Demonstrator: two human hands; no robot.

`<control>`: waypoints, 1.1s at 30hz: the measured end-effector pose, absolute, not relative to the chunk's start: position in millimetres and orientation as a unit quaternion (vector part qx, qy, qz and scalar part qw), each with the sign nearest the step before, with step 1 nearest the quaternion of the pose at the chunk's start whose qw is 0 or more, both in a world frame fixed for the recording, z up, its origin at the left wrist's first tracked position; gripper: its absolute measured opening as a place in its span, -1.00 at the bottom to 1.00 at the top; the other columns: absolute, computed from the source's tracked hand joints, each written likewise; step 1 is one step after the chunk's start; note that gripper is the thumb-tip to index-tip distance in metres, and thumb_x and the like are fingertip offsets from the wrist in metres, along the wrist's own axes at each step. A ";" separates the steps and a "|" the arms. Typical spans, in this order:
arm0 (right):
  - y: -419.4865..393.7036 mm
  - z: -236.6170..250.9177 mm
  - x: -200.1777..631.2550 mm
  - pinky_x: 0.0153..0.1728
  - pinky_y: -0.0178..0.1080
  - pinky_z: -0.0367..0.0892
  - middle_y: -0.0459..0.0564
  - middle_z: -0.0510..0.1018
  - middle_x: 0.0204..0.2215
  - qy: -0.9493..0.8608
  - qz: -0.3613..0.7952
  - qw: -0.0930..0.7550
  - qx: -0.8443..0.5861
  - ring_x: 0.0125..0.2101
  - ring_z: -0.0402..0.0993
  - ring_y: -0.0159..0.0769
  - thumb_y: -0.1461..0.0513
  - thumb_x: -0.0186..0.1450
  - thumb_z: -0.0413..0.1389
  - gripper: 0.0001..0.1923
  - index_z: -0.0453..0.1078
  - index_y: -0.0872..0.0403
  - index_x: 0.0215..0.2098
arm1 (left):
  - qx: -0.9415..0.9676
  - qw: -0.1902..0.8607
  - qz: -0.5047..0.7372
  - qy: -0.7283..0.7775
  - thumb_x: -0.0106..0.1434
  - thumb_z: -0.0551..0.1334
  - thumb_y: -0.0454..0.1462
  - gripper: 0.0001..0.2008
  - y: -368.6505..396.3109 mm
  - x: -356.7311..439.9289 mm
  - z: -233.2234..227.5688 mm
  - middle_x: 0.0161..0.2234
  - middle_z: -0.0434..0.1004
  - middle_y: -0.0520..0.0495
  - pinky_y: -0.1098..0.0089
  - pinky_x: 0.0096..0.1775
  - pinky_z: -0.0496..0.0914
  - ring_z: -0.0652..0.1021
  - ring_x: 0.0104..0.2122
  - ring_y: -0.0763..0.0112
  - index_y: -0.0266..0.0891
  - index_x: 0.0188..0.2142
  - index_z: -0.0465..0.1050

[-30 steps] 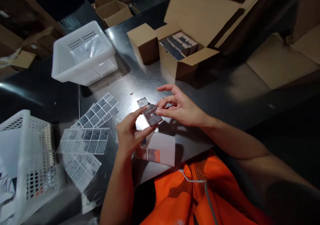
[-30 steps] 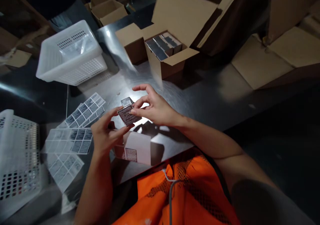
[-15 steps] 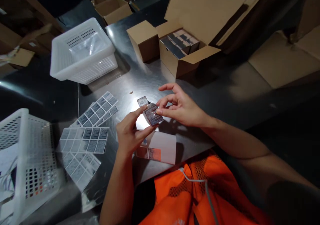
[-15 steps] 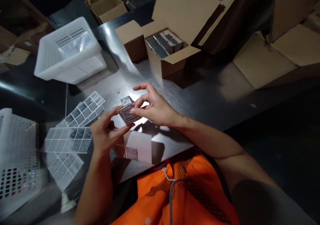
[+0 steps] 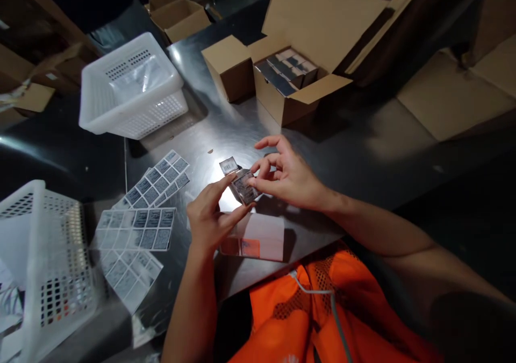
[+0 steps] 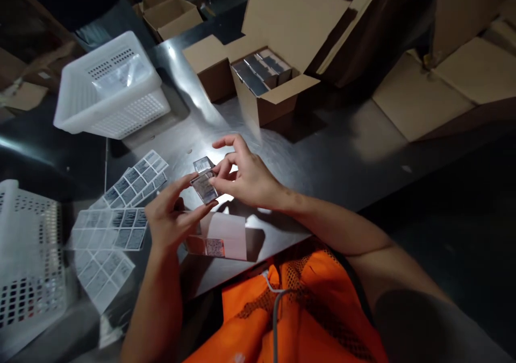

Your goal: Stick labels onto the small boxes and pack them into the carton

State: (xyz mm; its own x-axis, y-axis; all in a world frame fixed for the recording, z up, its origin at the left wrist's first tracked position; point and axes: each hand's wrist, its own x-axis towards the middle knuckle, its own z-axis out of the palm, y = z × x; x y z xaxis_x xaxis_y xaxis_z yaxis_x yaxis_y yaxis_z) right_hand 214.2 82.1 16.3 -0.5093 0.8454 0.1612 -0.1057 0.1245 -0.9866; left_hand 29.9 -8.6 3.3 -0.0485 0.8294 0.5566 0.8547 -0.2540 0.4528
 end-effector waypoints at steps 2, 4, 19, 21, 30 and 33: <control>85.1 13.7 214.2 -0.26 -0.25 0.51 -0.31 0.31 -0.58 -0.641 0.574 0.408 -0.304 -0.24 0.58 -0.26 0.25 0.12 0.35 -0.40 0.17 -0.03 0.02 | -0.686 0.013 -0.392 -0.613 0.09 0.45 -0.01 -0.45 -9.4 30.2 3.7 -0.22 0.65 -0.06 0.46 -0.46 0.38 0.55 -0.48 0.46 -0.16 0.04 0.52; 90.4 10.4 213.3 -0.28 -0.26 0.50 -0.28 0.36 -0.49 -0.632 0.586 0.404 -0.307 -0.28 0.57 -0.30 0.20 0.04 0.41 -0.32 0.17 -0.02 0.02 | -0.682 0.002 -0.400 -0.612 0.10 0.44 -0.01 -0.45 -10.2 30.7 4.5 -0.23 0.65 -0.04 0.47 -0.47 0.36 0.51 -0.52 0.50 -0.15 0.04 0.51; 69.8 9.2 209.0 -0.05 -0.13 0.35 0.03 0.57 -0.19 -0.888 0.207 0.405 -0.072 -0.12 0.47 -0.19 0.15 0.36 0.20 -0.70 0.36 0.09 0.00 | -0.465 0.102 -0.425 -0.770 0.08 0.45 -0.03 -0.43 1.0 14.7 -5.1 -0.22 0.66 -0.09 0.36 -0.24 0.37 0.59 -0.37 0.36 -0.20 0.04 0.48; 66.2 6.7 207.2 0.00 -0.08 0.30 0.09 0.58 -0.13 -0.926 0.155 0.341 -0.039 -0.04 0.44 -0.12 0.12 0.39 0.17 -0.67 0.37 0.12 0.04 | -0.436 0.088 -0.428 -0.787 0.07 0.45 -0.01 -0.42 1.3 11.4 -4.1 -0.21 0.66 -0.10 0.34 -0.25 0.37 0.57 -0.42 0.38 -0.20 0.04 0.48; 67.1 -8.4 199.2 0.00 -0.09 0.32 0.11 0.56 -0.07 -0.930 0.159 0.323 -0.070 0.00 0.43 -0.11 0.17 0.32 0.25 -0.68 0.44 0.11 0.01 | -0.378 -0.022 -0.510 -0.772 0.02 0.40 0.09 -0.36 -0.8 12.3 5.1 -0.21 0.63 -0.18 0.34 -0.33 0.41 0.62 -0.30 0.23 -0.24 0.00 0.50; 64.1 -5.6 200.7 -0.10 -0.23 0.39 0.10 0.55 -0.12 -0.919 0.224 0.312 -0.084 -0.13 0.50 -0.22 0.24 0.35 0.20 -0.75 0.46 0.12 -0.01 | -0.372 -0.026 -0.515 -0.771 0.02 0.39 0.10 -0.34 -1.2 13.1 3.6 -0.21 0.64 -0.18 0.32 -0.35 0.41 0.60 -0.39 0.27 -0.24 0.01 0.50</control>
